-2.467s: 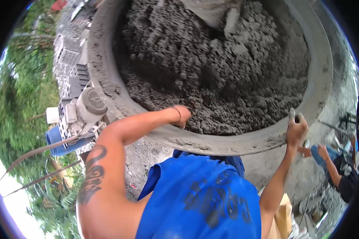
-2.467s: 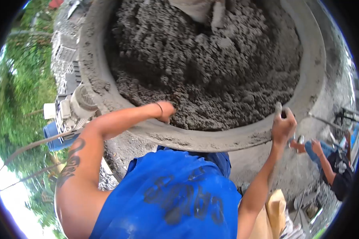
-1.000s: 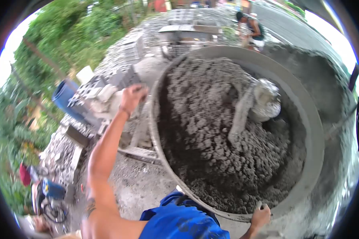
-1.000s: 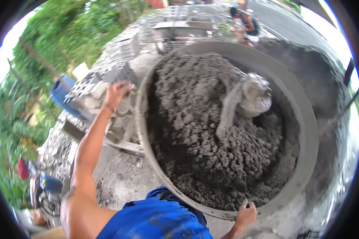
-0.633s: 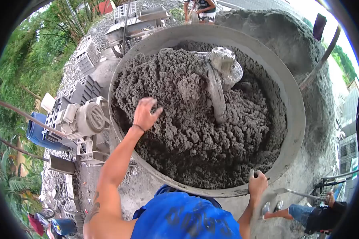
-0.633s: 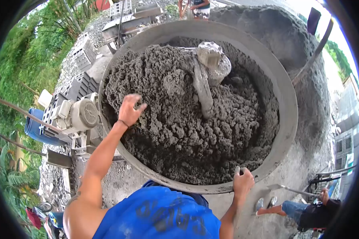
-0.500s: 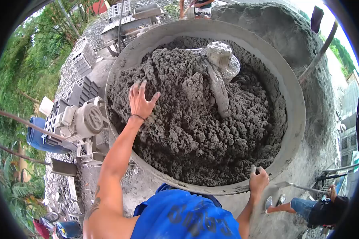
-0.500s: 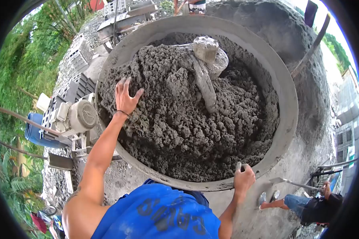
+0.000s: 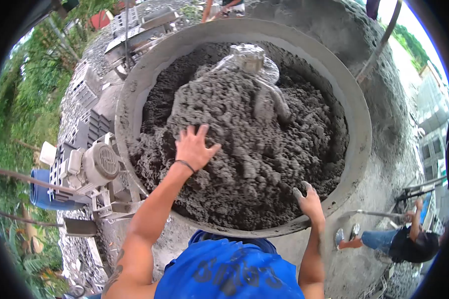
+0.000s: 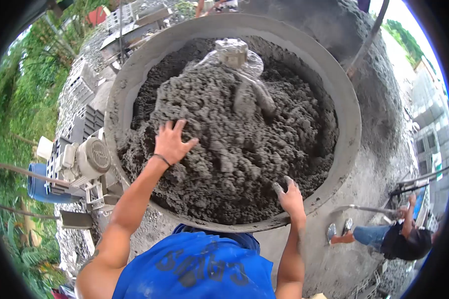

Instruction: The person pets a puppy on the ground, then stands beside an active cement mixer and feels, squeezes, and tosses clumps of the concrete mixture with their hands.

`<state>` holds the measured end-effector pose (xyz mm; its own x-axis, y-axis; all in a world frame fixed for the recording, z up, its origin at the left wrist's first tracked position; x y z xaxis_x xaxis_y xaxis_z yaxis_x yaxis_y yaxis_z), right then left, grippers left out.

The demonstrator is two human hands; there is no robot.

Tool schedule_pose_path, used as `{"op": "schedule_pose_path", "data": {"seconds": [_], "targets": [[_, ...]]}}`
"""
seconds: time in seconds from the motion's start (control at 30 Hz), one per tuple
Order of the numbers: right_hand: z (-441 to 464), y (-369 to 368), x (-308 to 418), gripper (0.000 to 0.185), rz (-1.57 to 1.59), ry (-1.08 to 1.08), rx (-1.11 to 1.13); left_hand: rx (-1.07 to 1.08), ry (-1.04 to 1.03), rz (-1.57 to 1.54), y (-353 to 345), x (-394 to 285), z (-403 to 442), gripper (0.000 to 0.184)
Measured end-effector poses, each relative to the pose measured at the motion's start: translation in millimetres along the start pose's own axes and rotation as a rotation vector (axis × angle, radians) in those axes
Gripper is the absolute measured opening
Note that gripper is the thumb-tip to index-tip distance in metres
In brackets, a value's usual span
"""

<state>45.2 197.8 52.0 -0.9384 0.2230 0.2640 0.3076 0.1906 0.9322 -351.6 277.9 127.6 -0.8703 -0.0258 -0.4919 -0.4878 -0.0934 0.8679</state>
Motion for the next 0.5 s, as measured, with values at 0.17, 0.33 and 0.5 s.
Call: {"op": "schedule_pose_path", "data": {"seconds": [0.17, 0.33, 0.5], "targets": [[15.7, -42.2, -4.9, 0.074, 0.183, 0.153, 0.085, 0.022, -0.131, -0.207, -31.1, -14.3, -36.8, 0.056], [20.7, -29.1, -31.8, 0.067, 0.224, 0.014, -0.093, 0.067, -0.280, -0.431, -47.3, -29.0, -64.5, 0.046], [25.0, -13.7, -46.4, 0.060, 0.129, 0.140, -0.278, 0.165, -0.368, -0.548, -67.3, -23.8, -85.7, 0.048]]}}
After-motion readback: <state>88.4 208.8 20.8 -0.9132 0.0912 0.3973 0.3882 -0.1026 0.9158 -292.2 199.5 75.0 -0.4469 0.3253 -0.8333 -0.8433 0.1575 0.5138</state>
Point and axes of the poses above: each hand's wrist, its own z-axis towards the middle knuckle, its own y-axis out of the back of the hand, x = y × z, the point moved 4 cm from there along z, towards the middle knuckle, and after that the axes turned 14 degrees about -z, right-handed, at the moved point
